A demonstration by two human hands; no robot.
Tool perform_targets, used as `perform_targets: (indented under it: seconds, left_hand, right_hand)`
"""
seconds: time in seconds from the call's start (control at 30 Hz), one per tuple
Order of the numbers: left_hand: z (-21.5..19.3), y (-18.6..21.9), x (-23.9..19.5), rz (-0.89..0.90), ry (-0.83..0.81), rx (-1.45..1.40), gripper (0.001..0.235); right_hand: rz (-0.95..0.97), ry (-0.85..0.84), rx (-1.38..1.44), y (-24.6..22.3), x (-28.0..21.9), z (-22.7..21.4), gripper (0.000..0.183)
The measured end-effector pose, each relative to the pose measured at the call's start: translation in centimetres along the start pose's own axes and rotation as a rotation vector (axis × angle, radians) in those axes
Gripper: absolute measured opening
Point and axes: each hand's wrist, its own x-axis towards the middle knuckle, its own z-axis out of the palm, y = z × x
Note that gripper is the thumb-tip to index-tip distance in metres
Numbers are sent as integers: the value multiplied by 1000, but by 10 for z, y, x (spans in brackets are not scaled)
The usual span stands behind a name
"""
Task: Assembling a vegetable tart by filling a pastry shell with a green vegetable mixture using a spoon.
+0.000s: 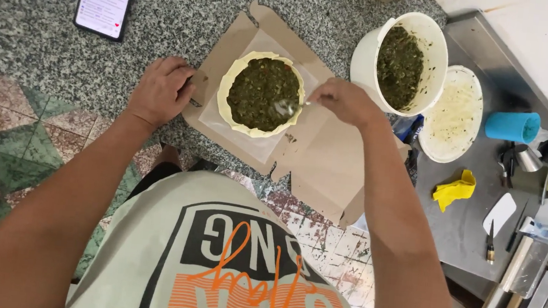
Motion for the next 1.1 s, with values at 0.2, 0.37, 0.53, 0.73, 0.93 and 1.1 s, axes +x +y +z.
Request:
perform_targets:
  seconds: [0.2, 0.37, 0.53, 0.73, 0.93, 1.1]
  left_hand:
    - [2, -3, -1, 27, 8, -18, 22]
    - [0, 0, -2, 6, 9, 4, 20]
    - [0, -1, 1, 28, 1, 24, 21]
    - [5, -7, -3, 50, 15, 39, 25]
    - [2, -3, 0, 49, 17, 54, 22]
    - [1, -5, 0, 67, -4, 60, 24]
  right_hand:
    - [14, 155, 211, -28, -3, 36, 21]
    - [22, 263, 252, -8, 6, 43, 20]
    - [-63, 443, 318, -8, 22, 66, 23]
    - [15, 543, 174, -21, 10, 71, 24]
    - [40, 507, 228, -44, 15, 76, 24]
    - [125, 535, 250, -38, 6, 79, 24]
